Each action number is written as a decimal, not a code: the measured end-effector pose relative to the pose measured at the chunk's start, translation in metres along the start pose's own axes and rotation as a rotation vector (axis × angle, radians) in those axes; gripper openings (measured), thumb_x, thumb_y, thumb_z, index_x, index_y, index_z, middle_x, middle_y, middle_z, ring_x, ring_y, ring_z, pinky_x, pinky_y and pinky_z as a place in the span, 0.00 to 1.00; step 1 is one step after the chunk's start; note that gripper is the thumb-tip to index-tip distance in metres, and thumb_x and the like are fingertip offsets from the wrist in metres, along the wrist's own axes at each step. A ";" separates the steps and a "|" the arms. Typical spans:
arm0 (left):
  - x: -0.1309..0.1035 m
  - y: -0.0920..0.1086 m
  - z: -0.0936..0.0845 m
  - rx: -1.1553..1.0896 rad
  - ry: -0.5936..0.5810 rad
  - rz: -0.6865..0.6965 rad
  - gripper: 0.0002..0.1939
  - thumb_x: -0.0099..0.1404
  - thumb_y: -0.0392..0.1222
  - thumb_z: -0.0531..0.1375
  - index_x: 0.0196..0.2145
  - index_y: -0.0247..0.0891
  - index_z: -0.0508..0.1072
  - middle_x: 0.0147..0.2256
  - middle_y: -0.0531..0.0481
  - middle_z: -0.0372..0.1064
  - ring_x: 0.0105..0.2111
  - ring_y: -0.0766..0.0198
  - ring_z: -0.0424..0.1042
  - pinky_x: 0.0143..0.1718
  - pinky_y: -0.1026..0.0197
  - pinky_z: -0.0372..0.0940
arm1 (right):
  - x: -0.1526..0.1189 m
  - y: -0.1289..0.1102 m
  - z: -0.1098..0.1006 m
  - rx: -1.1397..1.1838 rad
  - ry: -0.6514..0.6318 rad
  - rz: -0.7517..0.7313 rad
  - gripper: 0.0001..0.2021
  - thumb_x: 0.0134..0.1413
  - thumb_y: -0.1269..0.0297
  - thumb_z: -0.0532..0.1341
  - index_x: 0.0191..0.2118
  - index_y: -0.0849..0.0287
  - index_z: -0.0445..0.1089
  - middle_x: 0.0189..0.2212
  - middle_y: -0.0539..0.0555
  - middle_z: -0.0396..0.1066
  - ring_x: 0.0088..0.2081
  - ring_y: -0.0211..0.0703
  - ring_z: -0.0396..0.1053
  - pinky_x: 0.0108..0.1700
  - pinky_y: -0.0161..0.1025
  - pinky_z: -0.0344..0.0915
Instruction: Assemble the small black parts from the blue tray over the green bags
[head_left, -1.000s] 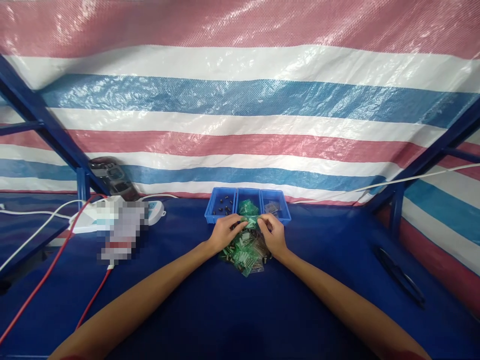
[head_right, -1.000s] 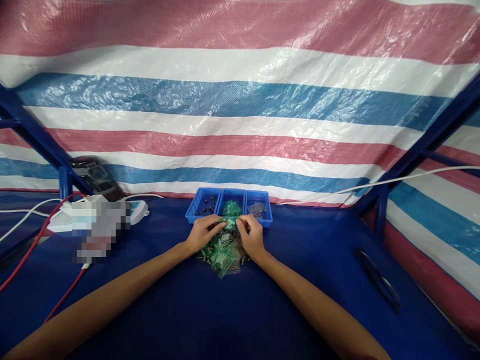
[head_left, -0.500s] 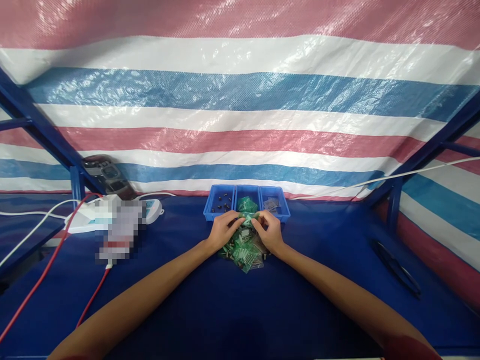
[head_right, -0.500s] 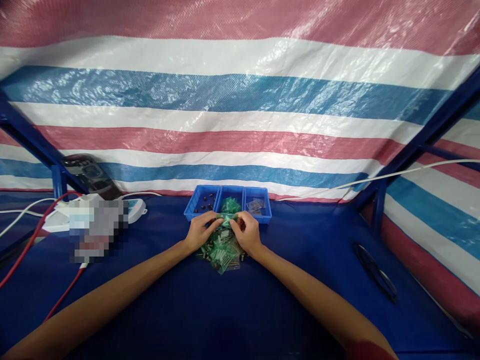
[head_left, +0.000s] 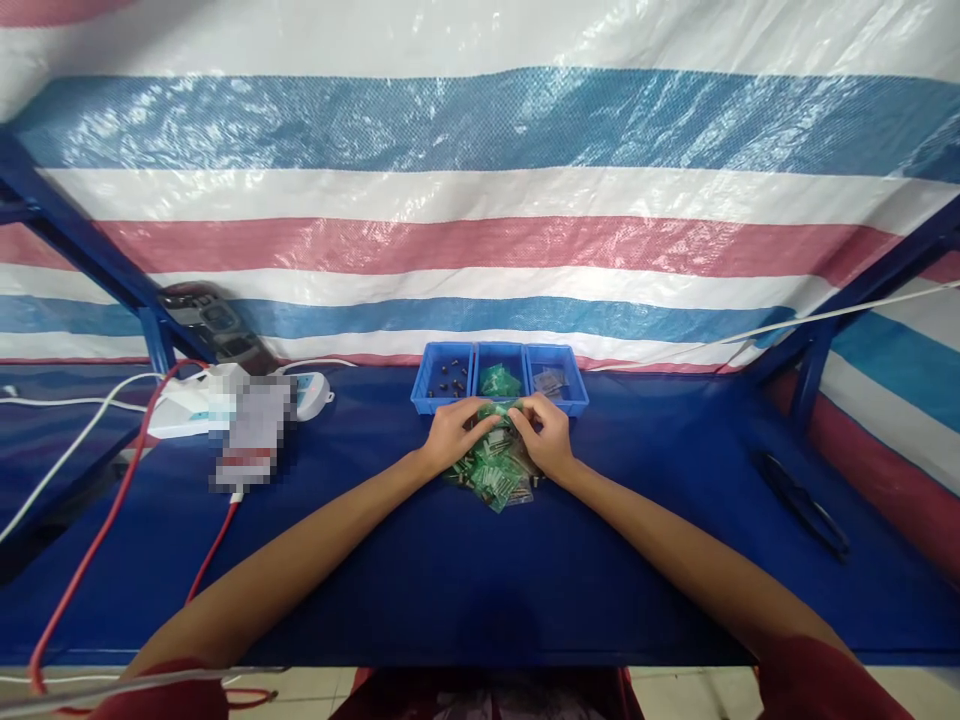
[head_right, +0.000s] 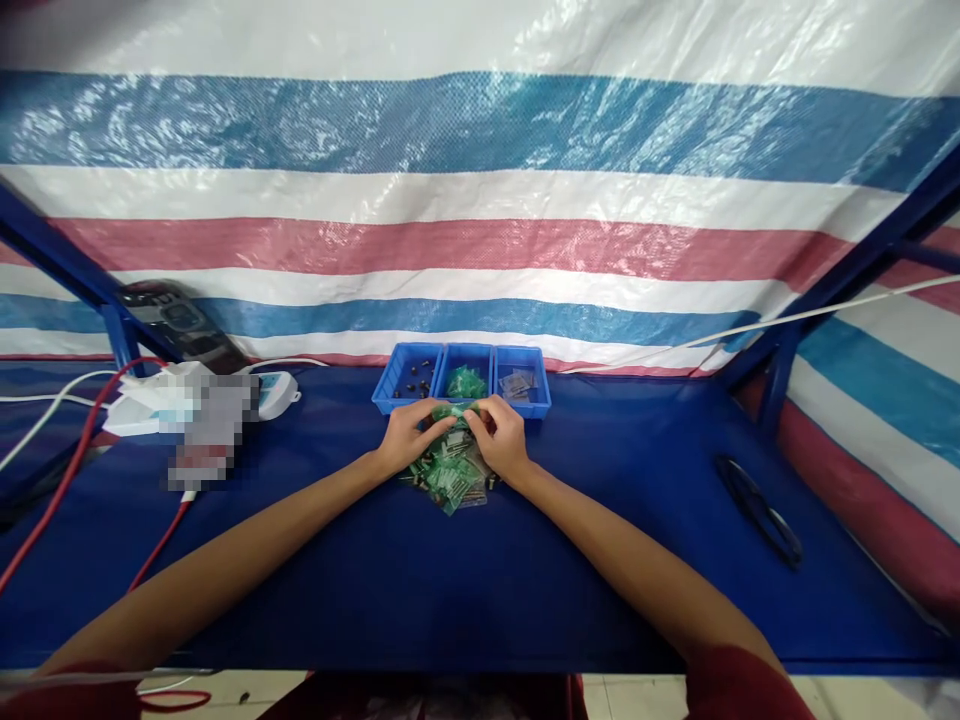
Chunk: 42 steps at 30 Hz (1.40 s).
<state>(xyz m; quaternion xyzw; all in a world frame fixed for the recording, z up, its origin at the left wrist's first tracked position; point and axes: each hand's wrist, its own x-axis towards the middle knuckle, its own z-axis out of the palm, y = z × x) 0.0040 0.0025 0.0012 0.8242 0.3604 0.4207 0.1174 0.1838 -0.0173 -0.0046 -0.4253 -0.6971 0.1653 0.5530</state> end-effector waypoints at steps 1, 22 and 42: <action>0.000 0.000 0.000 0.005 -0.006 0.003 0.15 0.64 0.49 0.56 0.40 0.35 0.72 0.34 0.47 0.73 0.26 0.67 0.69 0.28 0.65 0.65 | 0.000 0.000 0.000 -0.003 0.003 -0.005 0.11 0.59 0.59 0.54 0.28 0.58 0.65 0.22 0.48 0.58 0.25 0.37 0.58 0.30 0.36 0.58; -0.001 -0.003 -0.002 0.006 -0.027 0.064 0.12 0.66 0.46 0.55 0.34 0.36 0.72 0.30 0.50 0.70 0.30 0.66 0.70 0.32 0.65 0.64 | 0.001 0.000 0.001 0.075 -0.036 -0.071 0.09 0.57 0.63 0.56 0.28 0.59 0.62 0.24 0.49 0.58 0.25 0.37 0.58 0.28 0.35 0.58; 0.000 -0.003 0.000 0.054 0.034 0.111 0.15 0.64 0.48 0.57 0.24 0.35 0.66 0.20 0.54 0.61 0.20 0.69 0.61 0.23 0.66 0.56 | 0.004 0.005 0.003 0.063 0.032 -0.004 0.12 0.57 0.61 0.56 0.25 0.58 0.60 0.21 0.47 0.54 0.24 0.36 0.55 0.27 0.35 0.54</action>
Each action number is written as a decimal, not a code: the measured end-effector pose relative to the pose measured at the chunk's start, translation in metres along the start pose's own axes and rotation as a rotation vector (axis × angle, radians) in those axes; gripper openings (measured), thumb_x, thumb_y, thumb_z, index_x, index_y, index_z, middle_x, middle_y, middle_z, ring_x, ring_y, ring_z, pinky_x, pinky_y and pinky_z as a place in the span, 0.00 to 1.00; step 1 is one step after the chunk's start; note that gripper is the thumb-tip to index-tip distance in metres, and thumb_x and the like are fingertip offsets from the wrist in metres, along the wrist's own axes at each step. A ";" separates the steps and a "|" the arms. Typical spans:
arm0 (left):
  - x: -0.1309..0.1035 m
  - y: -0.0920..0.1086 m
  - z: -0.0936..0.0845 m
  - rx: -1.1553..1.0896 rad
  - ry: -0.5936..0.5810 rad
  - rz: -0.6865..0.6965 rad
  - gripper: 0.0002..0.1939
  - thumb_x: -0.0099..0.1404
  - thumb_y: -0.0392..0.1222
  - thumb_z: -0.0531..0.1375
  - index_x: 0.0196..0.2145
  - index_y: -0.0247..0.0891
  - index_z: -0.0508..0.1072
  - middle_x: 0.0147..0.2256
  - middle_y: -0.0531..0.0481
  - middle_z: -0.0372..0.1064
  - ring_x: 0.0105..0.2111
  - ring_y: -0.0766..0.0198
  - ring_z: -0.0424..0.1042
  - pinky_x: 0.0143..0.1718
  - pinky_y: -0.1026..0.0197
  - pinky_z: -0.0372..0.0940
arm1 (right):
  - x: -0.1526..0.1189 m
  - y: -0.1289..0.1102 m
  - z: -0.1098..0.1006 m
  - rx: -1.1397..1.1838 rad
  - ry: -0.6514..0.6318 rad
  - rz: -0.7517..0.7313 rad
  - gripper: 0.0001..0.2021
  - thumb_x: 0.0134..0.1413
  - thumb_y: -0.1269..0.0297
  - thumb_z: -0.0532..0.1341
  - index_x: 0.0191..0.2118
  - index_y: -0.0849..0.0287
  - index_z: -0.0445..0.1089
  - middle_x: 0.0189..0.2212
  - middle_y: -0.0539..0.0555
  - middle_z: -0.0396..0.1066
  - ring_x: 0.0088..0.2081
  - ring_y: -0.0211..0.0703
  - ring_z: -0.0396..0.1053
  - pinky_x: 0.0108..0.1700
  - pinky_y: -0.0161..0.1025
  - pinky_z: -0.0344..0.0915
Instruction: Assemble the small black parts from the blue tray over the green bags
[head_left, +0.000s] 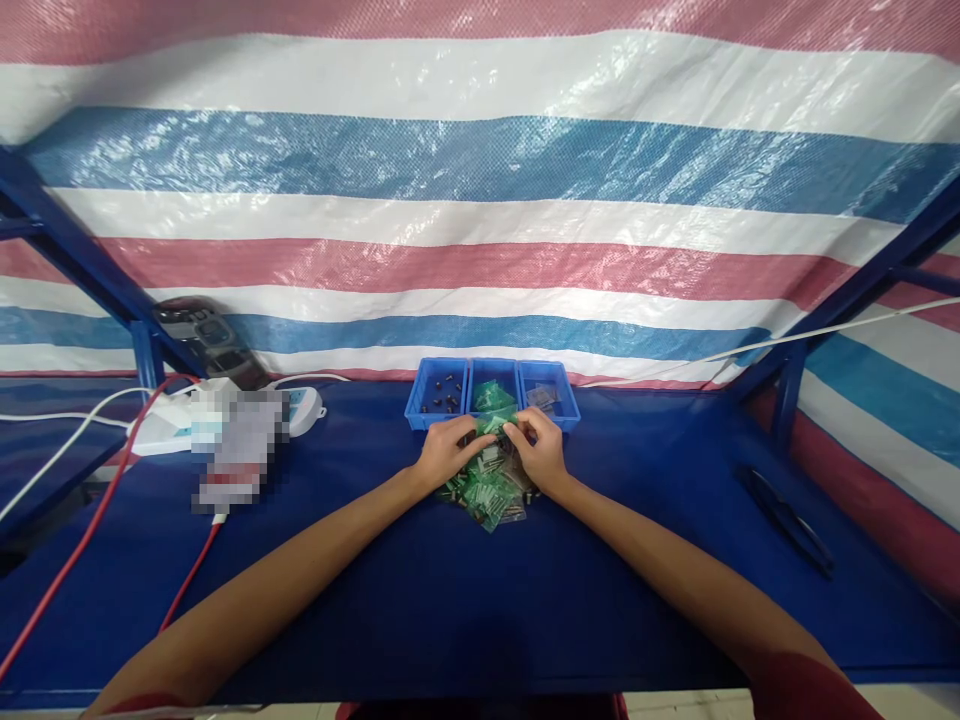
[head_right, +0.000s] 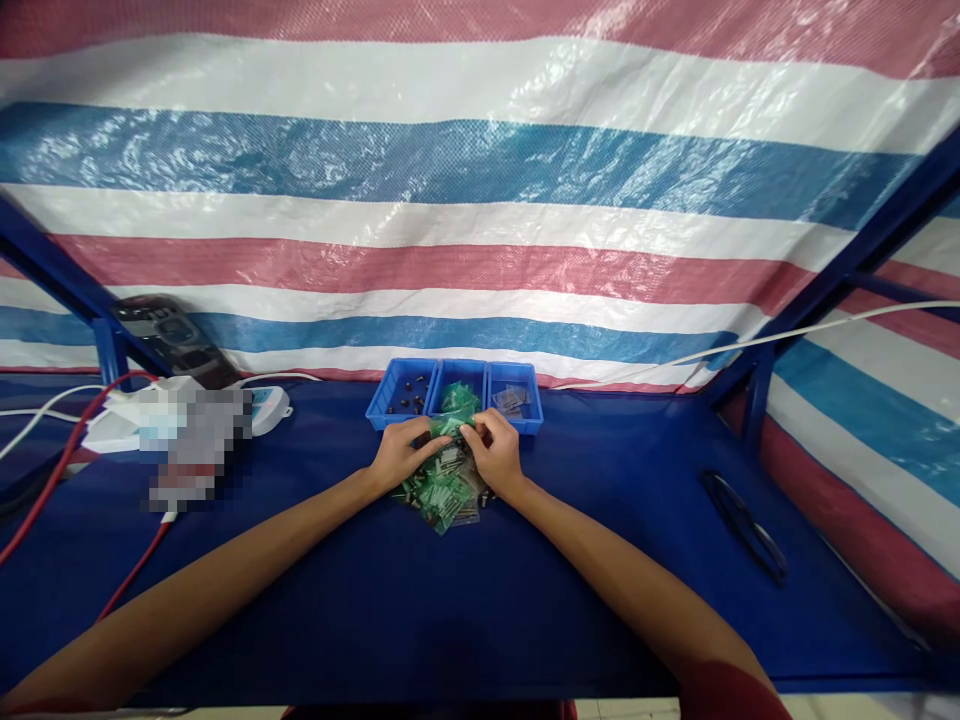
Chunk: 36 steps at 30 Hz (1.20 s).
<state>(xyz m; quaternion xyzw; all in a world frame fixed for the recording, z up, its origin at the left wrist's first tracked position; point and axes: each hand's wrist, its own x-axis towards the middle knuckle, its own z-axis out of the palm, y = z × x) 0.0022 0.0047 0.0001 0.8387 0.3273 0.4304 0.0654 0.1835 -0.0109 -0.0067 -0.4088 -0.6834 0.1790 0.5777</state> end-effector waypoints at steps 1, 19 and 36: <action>0.000 0.000 0.000 0.009 -0.001 0.008 0.16 0.64 0.48 0.57 0.23 0.35 0.65 0.19 0.54 0.60 0.20 0.70 0.60 0.22 0.66 0.55 | 0.000 0.001 0.000 0.003 0.014 0.011 0.12 0.57 0.61 0.56 0.25 0.58 0.61 0.22 0.47 0.54 0.24 0.36 0.55 0.27 0.35 0.54; -0.001 0.002 -0.001 0.053 0.007 -0.016 0.16 0.67 0.45 0.53 0.24 0.35 0.64 0.20 0.55 0.58 0.21 0.69 0.60 0.24 0.66 0.55 | -0.001 0.002 0.001 -0.013 -0.058 0.012 0.17 0.57 0.59 0.56 0.21 0.58 0.55 0.21 0.47 0.53 0.23 0.36 0.53 0.27 0.35 0.52; 0.000 0.006 -0.002 -0.029 0.029 -0.080 0.11 0.65 0.46 0.55 0.34 0.36 0.70 0.23 0.53 0.64 0.22 0.69 0.62 0.24 0.67 0.58 | -0.001 -0.001 0.000 -0.026 -0.082 -0.013 0.17 0.57 0.58 0.57 0.21 0.57 0.55 0.20 0.47 0.53 0.23 0.36 0.54 0.26 0.35 0.53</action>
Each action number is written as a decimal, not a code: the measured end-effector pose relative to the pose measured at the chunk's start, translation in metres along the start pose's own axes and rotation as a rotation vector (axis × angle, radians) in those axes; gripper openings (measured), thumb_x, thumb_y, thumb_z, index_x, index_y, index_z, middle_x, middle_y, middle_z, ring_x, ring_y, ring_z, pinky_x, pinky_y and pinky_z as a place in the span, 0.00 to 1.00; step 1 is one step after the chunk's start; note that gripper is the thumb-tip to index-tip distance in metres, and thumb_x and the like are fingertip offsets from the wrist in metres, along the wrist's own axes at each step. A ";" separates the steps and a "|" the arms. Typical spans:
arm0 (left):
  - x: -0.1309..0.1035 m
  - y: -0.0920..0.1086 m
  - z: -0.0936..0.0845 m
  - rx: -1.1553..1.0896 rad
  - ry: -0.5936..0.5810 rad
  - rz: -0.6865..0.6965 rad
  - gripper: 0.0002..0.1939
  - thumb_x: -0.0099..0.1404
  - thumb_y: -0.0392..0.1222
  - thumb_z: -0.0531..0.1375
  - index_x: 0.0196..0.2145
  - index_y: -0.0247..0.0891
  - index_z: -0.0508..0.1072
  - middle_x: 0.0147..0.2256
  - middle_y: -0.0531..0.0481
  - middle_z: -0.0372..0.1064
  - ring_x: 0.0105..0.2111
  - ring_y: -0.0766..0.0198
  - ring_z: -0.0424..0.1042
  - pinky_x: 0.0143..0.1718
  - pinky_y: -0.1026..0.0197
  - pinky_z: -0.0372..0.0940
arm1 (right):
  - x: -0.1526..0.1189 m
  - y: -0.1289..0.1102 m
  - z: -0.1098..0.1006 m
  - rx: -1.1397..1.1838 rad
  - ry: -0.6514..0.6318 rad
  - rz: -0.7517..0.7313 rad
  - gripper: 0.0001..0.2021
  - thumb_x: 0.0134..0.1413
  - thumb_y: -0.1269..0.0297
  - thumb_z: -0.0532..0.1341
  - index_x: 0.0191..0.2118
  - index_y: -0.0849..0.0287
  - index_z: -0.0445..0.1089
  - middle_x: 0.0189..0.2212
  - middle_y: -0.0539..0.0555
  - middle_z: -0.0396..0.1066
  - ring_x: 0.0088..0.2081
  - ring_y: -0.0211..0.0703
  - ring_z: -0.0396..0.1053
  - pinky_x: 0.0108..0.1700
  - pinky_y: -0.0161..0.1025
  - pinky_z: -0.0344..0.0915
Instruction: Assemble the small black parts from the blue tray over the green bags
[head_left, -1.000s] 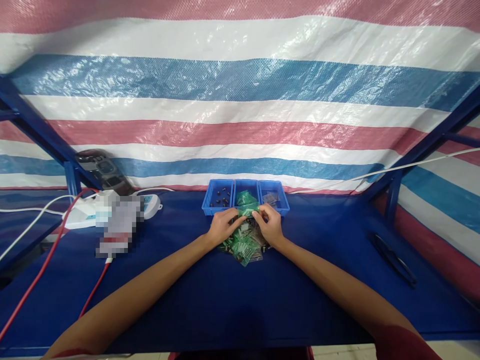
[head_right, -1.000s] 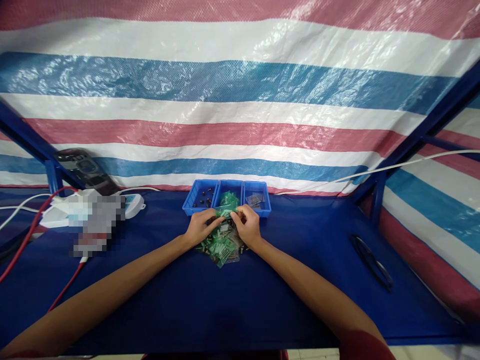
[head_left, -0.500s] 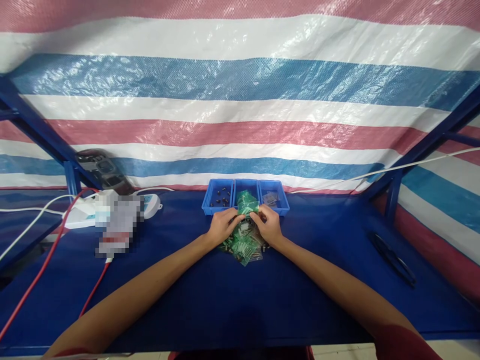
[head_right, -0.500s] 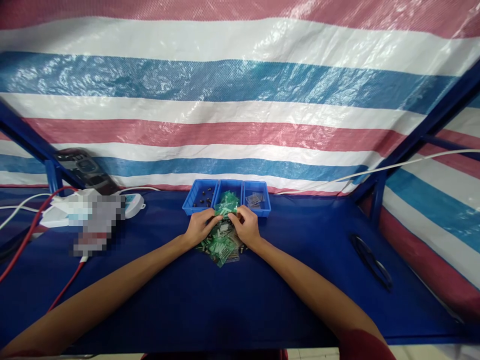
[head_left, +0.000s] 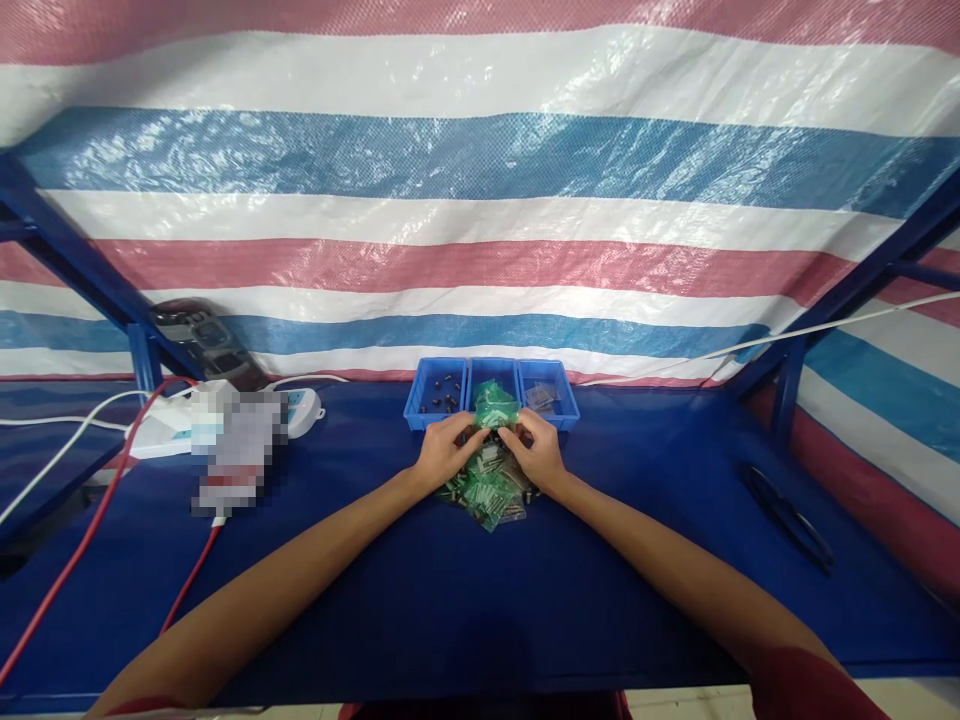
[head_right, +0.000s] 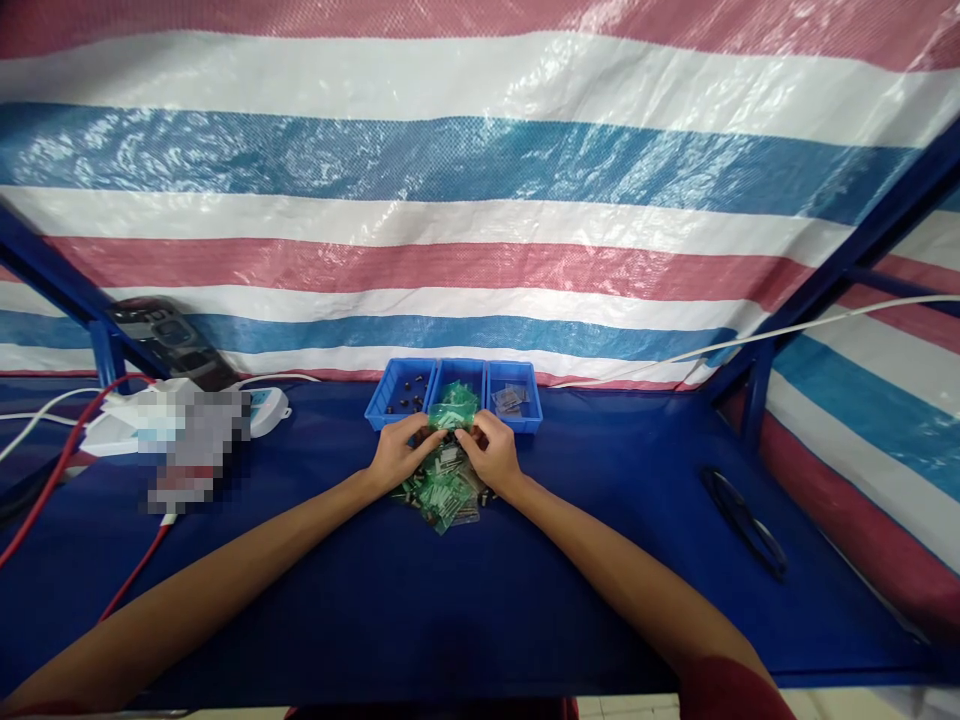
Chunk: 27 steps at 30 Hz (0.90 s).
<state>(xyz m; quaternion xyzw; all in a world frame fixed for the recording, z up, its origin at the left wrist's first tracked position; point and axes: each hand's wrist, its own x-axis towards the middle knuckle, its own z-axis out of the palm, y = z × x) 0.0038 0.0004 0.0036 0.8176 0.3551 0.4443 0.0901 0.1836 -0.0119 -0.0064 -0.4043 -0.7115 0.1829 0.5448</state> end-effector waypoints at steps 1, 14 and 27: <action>0.000 0.000 0.000 -0.008 0.008 -0.011 0.11 0.65 0.46 0.55 0.34 0.35 0.70 0.23 0.53 0.65 0.22 0.69 0.63 0.24 0.67 0.59 | 0.000 0.000 0.000 -0.004 0.000 -0.002 0.17 0.57 0.58 0.56 0.21 0.57 0.55 0.20 0.47 0.53 0.23 0.36 0.54 0.26 0.35 0.53; -0.002 -0.002 0.000 0.023 -0.021 -0.060 0.15 0.66 0.47 0.54 0.25 0.35 0.66 0.19 0.56 0.58 0.20 0.71 0.60 0.24 0.67 0.55 | 0.000 0.006 0.004 -0.054 0.022 0.007 0.20 0.57 0.57 0.58 0.19 0.57 0.52 0.18 0.45 0.51 0.22 0.36 0.53 0.26 0.35 0.51; -0.004 -0.005 0.002 0.074 -0.065 -0.015 0.16 0.68 0.45 0.52 0.24 0.35 0.66 0.19 0.54 0.63 0.20 0.69 0.64 0.24 0.66 0.56 | -0.001 0.002 0.001 -0.087 -0.011 -0.028 0.19 0.60 0.58 0.54 0.20 0.57 0.54 0.19 0.46 0.52 0.22 0.37 0.54 0.27 0.35 0.52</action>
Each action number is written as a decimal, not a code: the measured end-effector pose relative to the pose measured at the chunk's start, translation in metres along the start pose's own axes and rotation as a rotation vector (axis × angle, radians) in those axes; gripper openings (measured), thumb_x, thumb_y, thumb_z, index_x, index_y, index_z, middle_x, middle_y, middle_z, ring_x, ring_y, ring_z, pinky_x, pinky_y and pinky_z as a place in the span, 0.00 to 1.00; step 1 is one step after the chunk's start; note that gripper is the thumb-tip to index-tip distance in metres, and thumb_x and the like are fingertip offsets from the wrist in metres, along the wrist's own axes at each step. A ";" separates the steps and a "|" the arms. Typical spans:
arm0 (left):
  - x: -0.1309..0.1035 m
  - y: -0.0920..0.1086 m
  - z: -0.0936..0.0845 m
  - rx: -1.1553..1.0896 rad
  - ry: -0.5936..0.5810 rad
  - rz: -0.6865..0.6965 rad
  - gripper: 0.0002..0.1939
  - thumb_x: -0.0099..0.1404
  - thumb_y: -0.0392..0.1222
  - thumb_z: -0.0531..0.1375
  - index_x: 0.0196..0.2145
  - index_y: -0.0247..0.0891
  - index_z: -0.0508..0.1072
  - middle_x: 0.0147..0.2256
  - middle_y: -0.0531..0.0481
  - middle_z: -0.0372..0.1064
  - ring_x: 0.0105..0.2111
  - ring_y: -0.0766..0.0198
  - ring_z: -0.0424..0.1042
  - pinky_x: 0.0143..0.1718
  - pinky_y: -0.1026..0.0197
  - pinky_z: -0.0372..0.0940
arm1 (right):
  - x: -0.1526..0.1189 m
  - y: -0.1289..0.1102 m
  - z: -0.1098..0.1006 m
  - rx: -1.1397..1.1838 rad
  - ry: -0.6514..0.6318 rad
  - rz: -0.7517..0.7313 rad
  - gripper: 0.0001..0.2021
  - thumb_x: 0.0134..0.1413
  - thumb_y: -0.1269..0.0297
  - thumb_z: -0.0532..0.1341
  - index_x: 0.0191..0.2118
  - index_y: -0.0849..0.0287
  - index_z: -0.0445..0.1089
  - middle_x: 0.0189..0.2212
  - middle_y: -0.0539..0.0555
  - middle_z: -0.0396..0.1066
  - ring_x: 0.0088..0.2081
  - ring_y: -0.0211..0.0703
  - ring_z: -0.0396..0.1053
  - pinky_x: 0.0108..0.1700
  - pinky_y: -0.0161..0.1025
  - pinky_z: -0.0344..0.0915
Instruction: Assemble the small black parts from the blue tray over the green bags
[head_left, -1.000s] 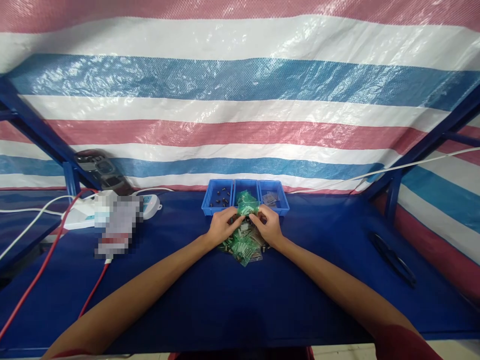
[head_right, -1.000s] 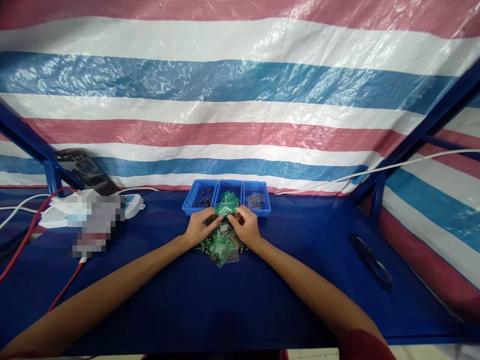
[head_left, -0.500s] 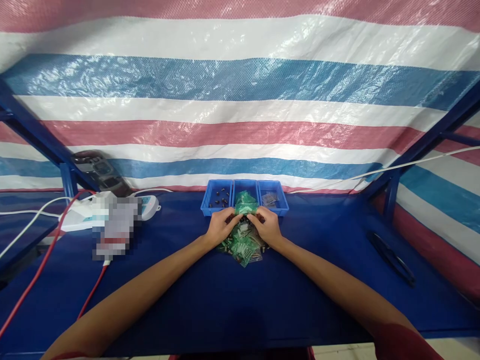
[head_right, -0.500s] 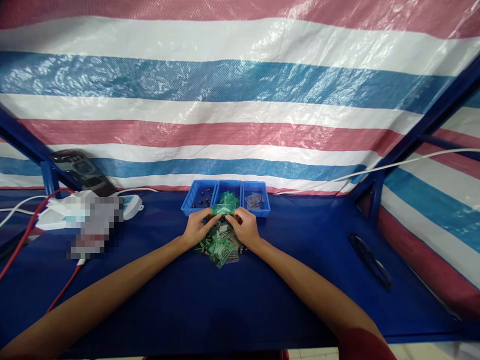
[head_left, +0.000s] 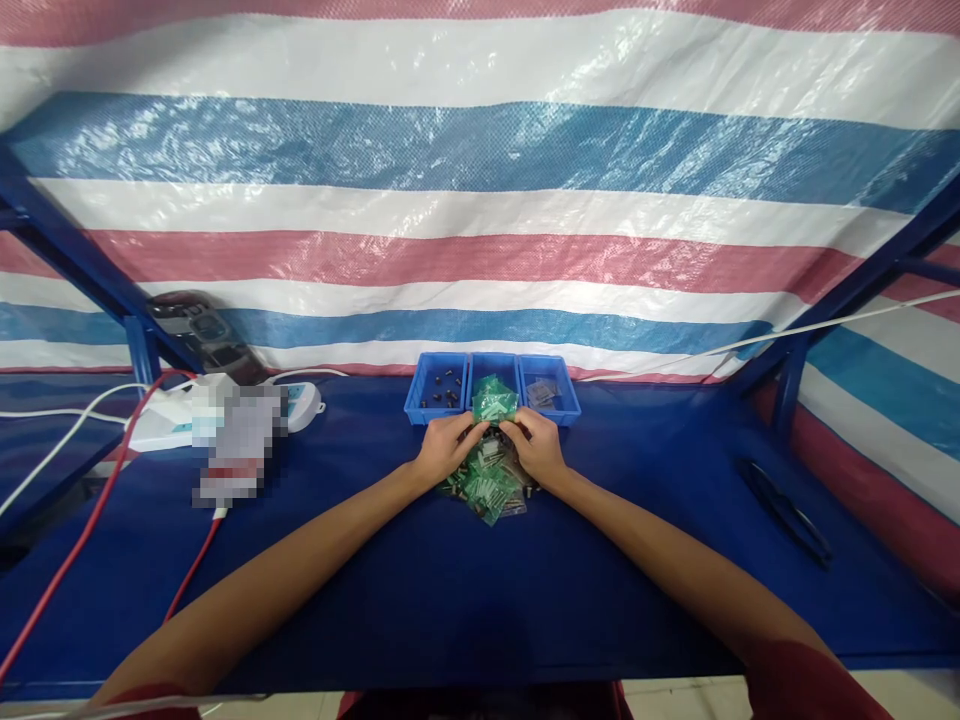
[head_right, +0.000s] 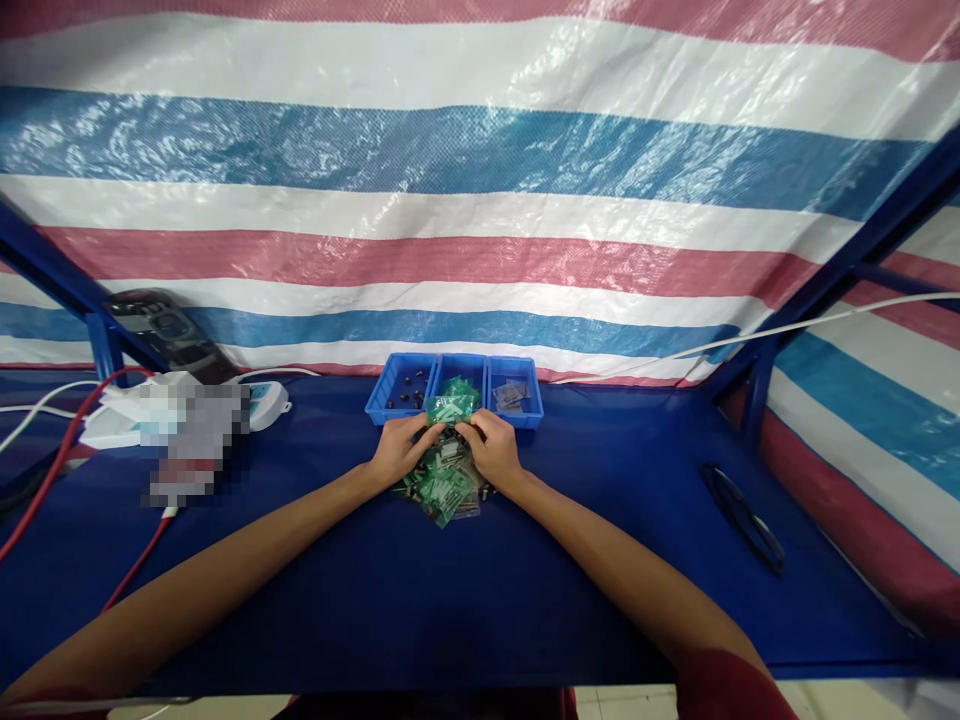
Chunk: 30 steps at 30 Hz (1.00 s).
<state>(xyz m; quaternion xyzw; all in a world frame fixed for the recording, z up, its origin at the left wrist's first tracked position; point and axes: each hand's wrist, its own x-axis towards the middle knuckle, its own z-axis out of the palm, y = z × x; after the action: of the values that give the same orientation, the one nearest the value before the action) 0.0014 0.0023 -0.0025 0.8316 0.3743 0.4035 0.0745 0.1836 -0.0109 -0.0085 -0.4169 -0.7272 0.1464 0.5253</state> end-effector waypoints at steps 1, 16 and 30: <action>0.000 0.000 0.000 0.004 -0.003 0.007 0.16 0.68 0.45 0.52 0.25 0.35 0.67 0.19 0.53 0.63 0.20 0.68 0.64 0.25 0.66 0.56 | 0.000 0.000 0.000 0.002 -0.001 0.003 0.19 0.60 0.58 0.54 0.20 0.57 0.54 0.19 0.46 0.52 0.22 0.37 0.54 0.27 0.35 0.52; -0.001 0.000 0.000 0.031 -0.036 0.164 0.13 0.68 0.42 0.52 0.27 0.35 0.68 0.20 0.53 0.62 0.20 0.69 0.62 0.25 0.66 0.56 | 0.000 0.000 0.001 0.004 -0.014 -0.049 0.16 0.61 0.60 0.53 0.22 0.57 0.55 0.21 0.48 0.53 0.24 0.38 0.55 0.28 0.36 0.54; 0.001 -0.001 -0.001 -0.044 -0.042 0.040 0.12 0.69 0.43 0.50 0.32 0.36 0.69 0.25 0.51 0.67 0.26 0.66 0.67 0.28 0.66 0.59 | -0.003 0.000 0.000 0.033 -0.059 -0.076 0.13 0.62 0.61 0.52 0.26 0.58 0.62 0.24 0.50 0.60 0.27 0.40 0.60 0.31 0.36 0.56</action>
<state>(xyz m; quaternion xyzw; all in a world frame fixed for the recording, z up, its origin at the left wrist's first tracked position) 0.0011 0.0034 -0.0017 0.8453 0.3470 0.3955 0.0927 0.1836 -0.0126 -0.0106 -0.3760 -0.7550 0.1505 0.5157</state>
